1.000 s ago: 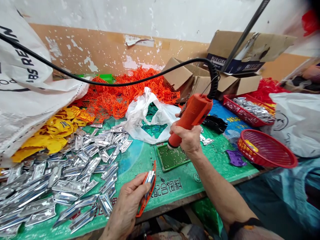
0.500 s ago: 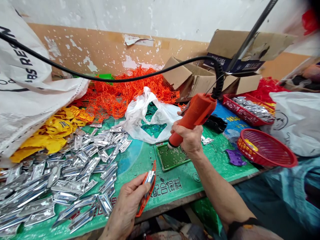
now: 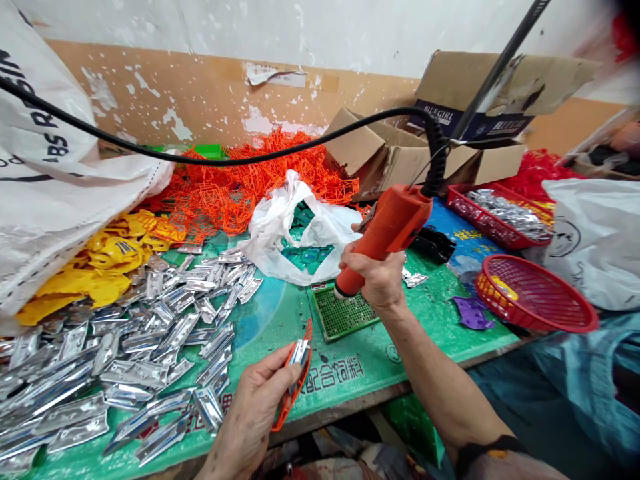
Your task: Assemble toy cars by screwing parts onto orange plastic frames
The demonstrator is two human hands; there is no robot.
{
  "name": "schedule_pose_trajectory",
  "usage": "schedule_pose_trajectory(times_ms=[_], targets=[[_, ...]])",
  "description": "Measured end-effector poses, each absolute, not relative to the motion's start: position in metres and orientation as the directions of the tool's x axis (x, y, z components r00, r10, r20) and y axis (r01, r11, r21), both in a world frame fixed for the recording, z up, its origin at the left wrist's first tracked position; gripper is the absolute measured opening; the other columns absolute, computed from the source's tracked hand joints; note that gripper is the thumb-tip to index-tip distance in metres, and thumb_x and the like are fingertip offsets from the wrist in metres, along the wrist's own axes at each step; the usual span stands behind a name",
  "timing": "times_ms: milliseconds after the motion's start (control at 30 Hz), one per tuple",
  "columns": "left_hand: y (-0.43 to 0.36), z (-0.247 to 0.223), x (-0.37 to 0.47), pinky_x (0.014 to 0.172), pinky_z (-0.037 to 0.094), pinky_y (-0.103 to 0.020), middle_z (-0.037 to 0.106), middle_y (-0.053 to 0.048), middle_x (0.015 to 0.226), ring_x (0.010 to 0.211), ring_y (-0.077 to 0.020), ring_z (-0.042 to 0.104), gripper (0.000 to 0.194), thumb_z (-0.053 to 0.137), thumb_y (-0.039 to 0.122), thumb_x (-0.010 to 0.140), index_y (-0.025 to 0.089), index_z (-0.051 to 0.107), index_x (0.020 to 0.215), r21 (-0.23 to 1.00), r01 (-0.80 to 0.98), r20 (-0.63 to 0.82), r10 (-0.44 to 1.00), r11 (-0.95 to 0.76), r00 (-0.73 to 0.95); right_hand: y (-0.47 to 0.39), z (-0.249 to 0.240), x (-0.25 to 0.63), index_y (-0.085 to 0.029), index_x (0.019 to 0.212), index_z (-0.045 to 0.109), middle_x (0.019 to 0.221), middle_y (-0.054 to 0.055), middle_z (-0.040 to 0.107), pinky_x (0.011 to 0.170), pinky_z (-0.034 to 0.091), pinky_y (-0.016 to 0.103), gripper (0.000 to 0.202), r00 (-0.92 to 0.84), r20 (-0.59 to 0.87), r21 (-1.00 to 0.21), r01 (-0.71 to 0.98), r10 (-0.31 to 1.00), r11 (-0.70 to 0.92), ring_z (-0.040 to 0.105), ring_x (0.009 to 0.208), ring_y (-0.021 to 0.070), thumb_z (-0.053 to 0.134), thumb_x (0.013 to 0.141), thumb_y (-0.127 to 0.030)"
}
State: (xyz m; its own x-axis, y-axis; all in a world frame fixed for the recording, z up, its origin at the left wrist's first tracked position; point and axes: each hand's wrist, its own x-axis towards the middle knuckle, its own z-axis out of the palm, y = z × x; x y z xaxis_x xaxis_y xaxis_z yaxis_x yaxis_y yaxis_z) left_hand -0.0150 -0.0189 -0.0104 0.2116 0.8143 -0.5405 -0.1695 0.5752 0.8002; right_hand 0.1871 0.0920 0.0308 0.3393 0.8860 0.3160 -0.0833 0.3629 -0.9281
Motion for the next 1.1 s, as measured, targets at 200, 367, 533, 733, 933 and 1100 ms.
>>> schedule_pose_trajectory(times_ms=[200, 367, 533, 733, 933, 1100], targets=[[-0.0187, -0.0143, -0.0156, 0.077, 0.048, -0.022, 0.075, 0.0, 0.089, 0.084, -0.017, 0.063, 0.039, 0.075, 0.038, 0.074, 0.026, 0.075, 0.111, 0.804, -0.175, -0.529, 0.818, 0.568, 0.225, 0.0913, 0.0312, 0.1864, -0.021, 0.079, 0.063, 0.071, -0.003, 0.061, 0.06, 0.053, 0.035, 0.022, 0.356, 0.312, -0.931, -0.067, 0.881, 0.358, 0.056, 0.058, 0.0137, 0.076, 0.062, -0.025], [-0.0177, -0.0086, -0.0148, 0.072, 0.05, -0.025, 0.075, -0.001, 0.08, 0.078, -0.0185, 0.064, 0.042, 0.076, 0.038, 0.071, 0.024, 0.076, 0.11, 0.809, -0.162, -0.532, 0.821, 0.565, 0.21, 0.09, 0.0327, 0.1849, -0.021, 0.078, 0.062, 0.071, -0.003, 0.061, 0.06, 0.053, 0.035, 0.02, 0.338, 0.311, -0.935, -0.059, 0.888, 0.35, 0.056, 0.058, 0.0137, 0.075, 0.063, -0.024], [-0.0176, -0.007, -0.0147, 0.07, 0.05, -0.027, 0.075, -0.002, 0.08, 0.078, -0.0204, 0.065, 0.044, 0.076, 0.038, 0.071, 0.022, 0.075, 0.112, 0.805, -0.131, -0.551, 0.811, 0.578, 0.196, 0.089, 0.0339, 0.1839, -0.02, 0.075, 0.063, 0.069, -0.003, 0.061, 0.058, 0.051, 0.034, 0.021, 0.355, 0.293, -0.931, -0.103, 0.888, 0.349, 0.056, 0.056, 0.0134, 0.077, 0.06, -0.024], [-0.019, -0.0145, -0.0157, 0.081, 0.048, -0.023, 0.077, -0.001, 0.092, 0.085, -0.0168, 0.064, 0.035, 0.077, 0.036, 0.073, 0.024, 0.077, 0.107, 0.79, -0.194, -0.538, 0.809, 0.582, 0.238, 0.088, 0.035, 0.1821, -0.021, 0.073, 0.062, 0.065, -0.004, 0.06, 0.056, 0.049, 0.034, 0.018, 0.327, 0.313, -0.927, -0.1, 0.892, 0.362, 0.055, 0.054, 0.0134, 0.076, 0.061, -0.023], [-0.0194, -0.0149, -0.012, 0.071, 0.048, -0.018, 0.077, -0.001, 0.094, 0.079, -0.0129, 0.064, 0.038, 0.082, 0.033, 0.065, 0.025, 0.078, 0.101, 0.768, -0.262, -0.55, 0.812, 0.584, 0.195, 0.0885, 0.0361, 0.183, -0.02, 0.085, 0.064, 0.067, -0.004, 0.061, 0.057, 0.049, 0.033, 0.027, 0.354, 0.313, -0.921, -0.112, 0.882, 0.372, 0.055, 0.054, 0.0125, 0.075, 0.061, -0.022], [-0.0187, -0.0123, -0.011, 0.062, 0.046, -0.017, 0.074, 0.0, 0.08, 0.067, -0.0107, 0.061, 0.036, 0.081, 0.032, 0.067, 0.024, 0.078, 0.102, 0.768, -0.23, -0.559, 0.8, 0.598, 0.216, 0.0893, 0.0362, 0.1877, -0.018, 0.073, 0.062, 0.068, -0.002, 0.06, 0.054, 0.048, 0.032, 0.02, 0.372, 0.319, -0.922, -0.091, 0.872, 0.376, 0.055, 0.054, 0.013, 0.075, 0.062, -0.027]])
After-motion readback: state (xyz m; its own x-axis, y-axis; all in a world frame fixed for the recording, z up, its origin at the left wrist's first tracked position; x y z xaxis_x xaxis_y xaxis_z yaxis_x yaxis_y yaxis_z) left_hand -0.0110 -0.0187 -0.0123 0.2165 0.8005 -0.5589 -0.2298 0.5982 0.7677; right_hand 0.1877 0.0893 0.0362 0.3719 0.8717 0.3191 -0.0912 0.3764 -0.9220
